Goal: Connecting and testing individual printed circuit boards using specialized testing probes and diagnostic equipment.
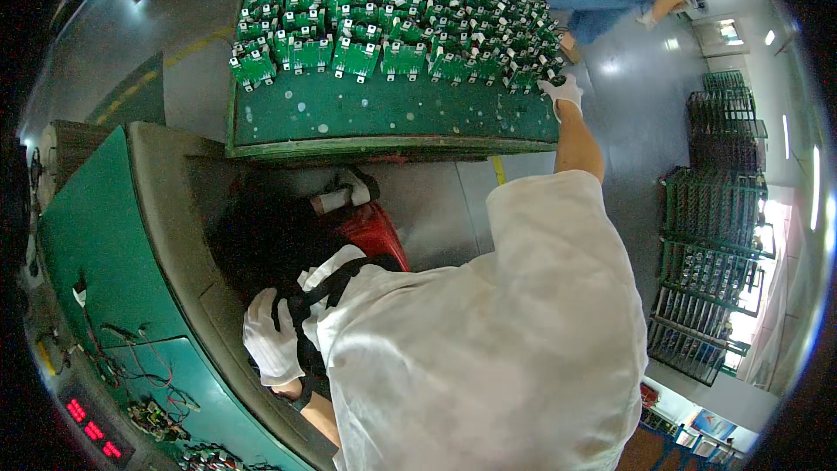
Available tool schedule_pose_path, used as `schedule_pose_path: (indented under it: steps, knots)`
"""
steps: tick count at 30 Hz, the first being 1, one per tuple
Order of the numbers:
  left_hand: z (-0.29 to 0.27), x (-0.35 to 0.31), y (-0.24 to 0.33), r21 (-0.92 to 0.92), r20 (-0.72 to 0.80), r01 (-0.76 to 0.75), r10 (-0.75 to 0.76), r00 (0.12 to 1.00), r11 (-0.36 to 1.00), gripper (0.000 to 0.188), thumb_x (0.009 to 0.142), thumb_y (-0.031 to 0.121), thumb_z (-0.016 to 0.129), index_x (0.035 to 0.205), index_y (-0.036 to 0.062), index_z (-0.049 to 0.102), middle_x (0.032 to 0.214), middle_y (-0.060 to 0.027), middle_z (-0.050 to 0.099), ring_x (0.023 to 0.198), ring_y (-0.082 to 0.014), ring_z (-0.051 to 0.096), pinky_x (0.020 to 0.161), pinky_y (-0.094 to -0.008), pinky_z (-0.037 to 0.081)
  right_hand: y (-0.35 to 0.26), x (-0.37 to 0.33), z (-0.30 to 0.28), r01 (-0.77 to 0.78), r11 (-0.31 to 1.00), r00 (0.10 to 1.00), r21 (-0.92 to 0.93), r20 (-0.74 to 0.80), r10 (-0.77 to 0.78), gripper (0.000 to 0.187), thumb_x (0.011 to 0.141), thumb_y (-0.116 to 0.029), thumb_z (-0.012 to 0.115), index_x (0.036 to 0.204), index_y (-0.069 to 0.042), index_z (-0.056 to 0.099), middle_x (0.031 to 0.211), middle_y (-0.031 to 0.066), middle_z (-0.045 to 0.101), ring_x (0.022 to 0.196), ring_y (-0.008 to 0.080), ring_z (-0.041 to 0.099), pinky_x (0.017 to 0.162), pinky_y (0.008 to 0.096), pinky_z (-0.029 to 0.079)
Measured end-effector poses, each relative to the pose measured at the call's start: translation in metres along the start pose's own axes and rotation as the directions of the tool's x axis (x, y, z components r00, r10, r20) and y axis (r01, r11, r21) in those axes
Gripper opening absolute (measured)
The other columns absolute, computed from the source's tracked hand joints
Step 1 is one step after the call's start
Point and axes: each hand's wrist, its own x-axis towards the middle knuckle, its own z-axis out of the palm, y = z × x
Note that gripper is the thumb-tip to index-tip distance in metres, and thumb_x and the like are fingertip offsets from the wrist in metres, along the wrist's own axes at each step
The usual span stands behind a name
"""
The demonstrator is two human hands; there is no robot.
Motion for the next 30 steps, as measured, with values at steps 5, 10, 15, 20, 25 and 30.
schedule_pose_path:
  steps: [5, 10, 15, 20, 25, 30]
  knots:
    - [0.009, 0.009, -0.001, 0.023, 0.012, -0.041, 0.041, 0.999, 0.999, 0.028, 0.096, 0.019, 0.073, 0.121, 0.0089, 0.066, 0.12, -0.0117, 0.071, 0.098, -0.0355, 0.07, 0.085, -0.0478, 0.057, 0.012, 0.008, -0.007, -0.027, 0.997, 0.991, 0.07, -0.131, 0.036, 0.088, 0.071, -0.057, 0.088, 0.128, 0.004, 0.06, 0.126, 0.0332, 0.068, 0.119, 0.0457, 0.067, 0.104, 0.0504, 0.053]
    - [0.01, 0.017, 0.001, 0.026, 0.037, -0.049, 0.048, 0.998, 0.998, 0.026, 0.096, 0.02, 0.073, 0.119, 0.0095, 0.068, 0.12, -0.0097, 0.071, 0.098, -0.0328, 0.07, 0.085, -0.0456, 0.058, 0.018, -0.016, 0.007, -0.028, 0.996, 0.962, 0.08, -0.27, 0.049, 0.081, 0.072, -0.055, 0.089, 0.12, 0.004, 0.063, 0.118, 0.0322, 0.07, 0.12, 0.0488, 0.063, 0.103, 0.0524, 0.051]
    - [0.005, 0.032, 0.012, 0.011, 0.045, -0.09, 0.09, 0.995, 0.996, 0.025, 0.096, 0.019, 0.073, 0.118, 0.0085, 0.07, 0.119, -0.0094, 0.072, 0.099, -0.0328, 0.07, 0.087, -0.045, 0.058, 0.037, -0.047, -0.006, 0.013, 0.993, 0.887, 0.118, -0.46, 0.043, 0.073, 0.076, -0.059, 0.086, 0.117, -0.001, 0.067, 0.115, 0.0226, 0.065, 0.111, 0.0464, 0.059, 0.101, 0.051, 0.047]
    - [-0.004, 0.033, 0.026, -0.161, -0.007, -0.129, 0.13, 0.992, 0.979, 0.026, 0.097, 0.017, 0.073, 0.12, 0.0061, 0.069, 0.117, -0.0154, 0.072, 0.104, -0.0367, 0.071, 0.088, -0.0466, 0.059, -0.046, -0.138, -0.018, 0.345, 0.774, 0.834, 0.531, -0.552, 0.007, 0.061, 0.081, -0.026, 0.092, 0.12, 0.001, 0.053, 0.122, 0.0133, 0.053, 0.105, 0.0284, 0.056, 0.102, 0.0421, 0.046]
    - [-0.002, 0.045, 0.056, -0.842, 0.197, 0.229, -0.116, 0.974, 0.489, 0.043, 0.106, 0.031, 0.066, 0.133, -0.0024, 0.067, 0.124, -0.0189, 0.072, 0.109, -0.0283, 0.073, 0.092, -0.0396, 0.06, -0.227, -0.31, -0.042, 0.574, 0.207, 0.756, 0.793, -0.415, -0.506, 0.047, 0.083, -0.002, 0.077, 0.118, -0.009, 0.047, 0.131, 0.0122, 0.054, 0.117, 0.021, 0.056, 0.102, 0.035, 0.046]
    - [-0.012, 0.056, 0.044, -0.859, 0.314, 0.204, -0.167, 0.935, -0.47, 0.068, 0.11, 0.051, 0.051, 0.155, 0.0004, 0.043, 0.139, -0.0159, 0.063, 0.118, -0.0299, 0.068, 0.086, -0.0504, 0.065, -0.361, -0.456, -0.066, 0.407, -0.468, 0.181, 0.785, -0.571, -0.801, 0.063, 0.077, -0.016, 0.09, 0.117, -0.01, 0.042, 0.141, 0.0243, 0.049, 0.126, 0.0346, 0.06, 0.105, 0.0479, 0.051]
